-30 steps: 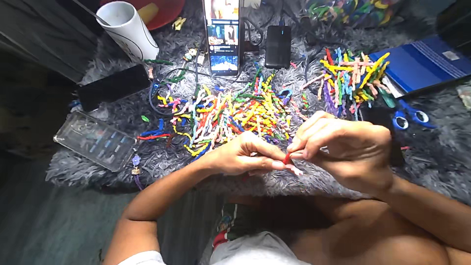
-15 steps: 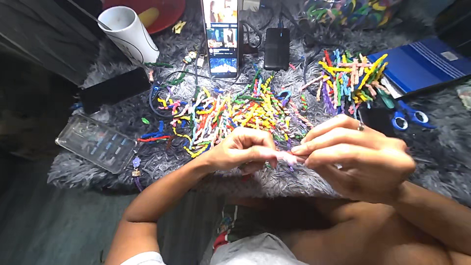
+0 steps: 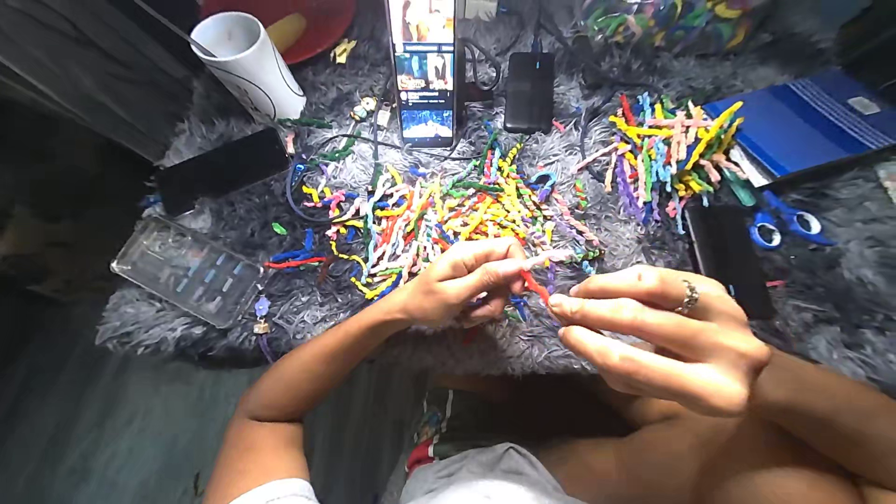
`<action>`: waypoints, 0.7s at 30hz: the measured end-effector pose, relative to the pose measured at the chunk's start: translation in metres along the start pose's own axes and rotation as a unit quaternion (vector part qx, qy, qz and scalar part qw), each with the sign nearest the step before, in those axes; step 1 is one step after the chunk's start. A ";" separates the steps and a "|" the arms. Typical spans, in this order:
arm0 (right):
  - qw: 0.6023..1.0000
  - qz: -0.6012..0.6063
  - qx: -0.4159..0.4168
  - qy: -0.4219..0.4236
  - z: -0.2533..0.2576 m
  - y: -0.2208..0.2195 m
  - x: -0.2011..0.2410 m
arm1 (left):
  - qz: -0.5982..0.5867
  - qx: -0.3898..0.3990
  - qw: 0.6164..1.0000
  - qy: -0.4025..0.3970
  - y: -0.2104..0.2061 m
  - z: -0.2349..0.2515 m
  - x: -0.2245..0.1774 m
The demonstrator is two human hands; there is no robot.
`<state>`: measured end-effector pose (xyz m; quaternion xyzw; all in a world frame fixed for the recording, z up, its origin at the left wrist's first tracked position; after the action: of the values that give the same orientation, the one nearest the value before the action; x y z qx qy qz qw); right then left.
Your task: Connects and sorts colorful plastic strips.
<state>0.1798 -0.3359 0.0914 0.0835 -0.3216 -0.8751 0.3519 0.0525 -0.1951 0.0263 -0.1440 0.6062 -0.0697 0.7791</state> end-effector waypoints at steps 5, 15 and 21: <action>0.982 0.146 -0.042 -0.108 -0.001 -0.002 -0.018 | -0.079 0.086 0.993 -0.027 0.004 -0.002 0.000; 0.982 0.148 -0.031 -0.111 0.003 0.000 -0.016 | 0.172 0.048 0.983 -0.031 0.006 0.005 0.003; 0.996 0.077 -0.008 -0.031 -0.001 -0.001 -0.005 | -0.013 -0.022 1.000 -0.013 0.007 0.003 0.001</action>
<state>0.1836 -0.3324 0.0902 0.0281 -0.3308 -0.8500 0.4090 0.0554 -0.1884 0.0237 -0.1701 0.5957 -0.0642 0.7824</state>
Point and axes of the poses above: each hand's wrist, its own z-axis towards the middle knuckle, its own y-axis out of the back of the hand, x = y × z, the point moved 4 cm from there along z, towards the middle knuckle, and after that the axes turned 3 degrees about -x, right-handed, at the moved point
